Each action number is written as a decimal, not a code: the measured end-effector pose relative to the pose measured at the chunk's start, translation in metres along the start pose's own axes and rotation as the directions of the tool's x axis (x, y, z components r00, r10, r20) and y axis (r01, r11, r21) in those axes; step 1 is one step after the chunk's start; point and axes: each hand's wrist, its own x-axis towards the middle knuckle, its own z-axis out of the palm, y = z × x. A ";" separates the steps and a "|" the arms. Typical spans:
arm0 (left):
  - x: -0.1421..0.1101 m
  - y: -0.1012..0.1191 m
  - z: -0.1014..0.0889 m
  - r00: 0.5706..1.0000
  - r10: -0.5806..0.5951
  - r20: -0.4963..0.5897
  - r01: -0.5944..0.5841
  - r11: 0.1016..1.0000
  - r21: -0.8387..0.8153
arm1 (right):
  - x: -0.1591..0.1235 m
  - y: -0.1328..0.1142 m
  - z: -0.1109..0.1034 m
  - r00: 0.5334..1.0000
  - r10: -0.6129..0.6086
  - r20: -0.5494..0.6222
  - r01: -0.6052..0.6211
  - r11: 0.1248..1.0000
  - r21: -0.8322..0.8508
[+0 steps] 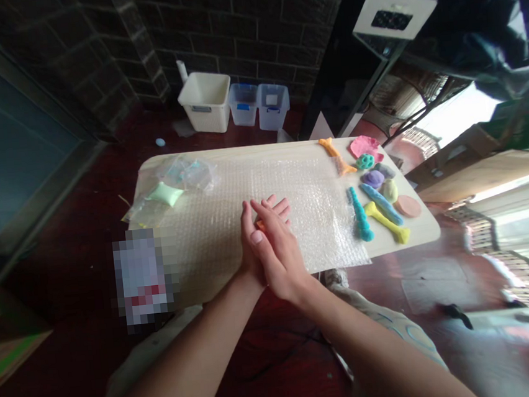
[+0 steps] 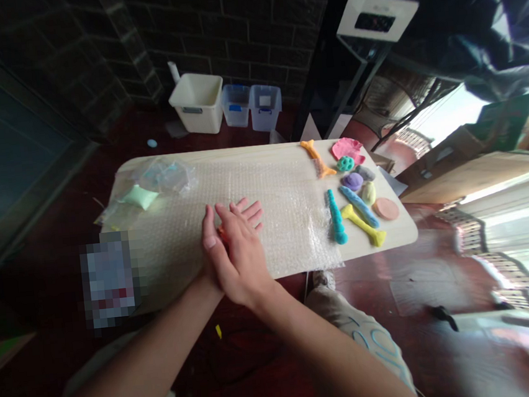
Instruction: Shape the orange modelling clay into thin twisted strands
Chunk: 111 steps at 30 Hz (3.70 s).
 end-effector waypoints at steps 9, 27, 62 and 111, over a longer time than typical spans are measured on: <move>-0.010 -0.009 0.000 0.979 -0.128 0.161 0.092 0.972 0.218 | 0.025 0.040 -0.029 0.879 0.428 -0.213 -0.342 0.875 0.343; -0.008 -0.031 -0.009 0.999 -0.032 0.036 0.004 0.805 0.593 | 0.022 0.033 -0.027 0.747 0.652 0.128 -0.558 0.511 0.653; -0.008 -0.010 -0.010 0.972 -0.190 0.137 0.019 0.648 0.761 | 0.026 0.054 -0.050 0.926 0.329 -0.187 -0.315 0.944 0.102; -0.010 0.026 -0.028 0.924 -0.025 0.381 -0.343 -0.492 0.800 | 0.016 0.047 -0.057 0.948 0.058 0.313 0.114 0.857 -0.503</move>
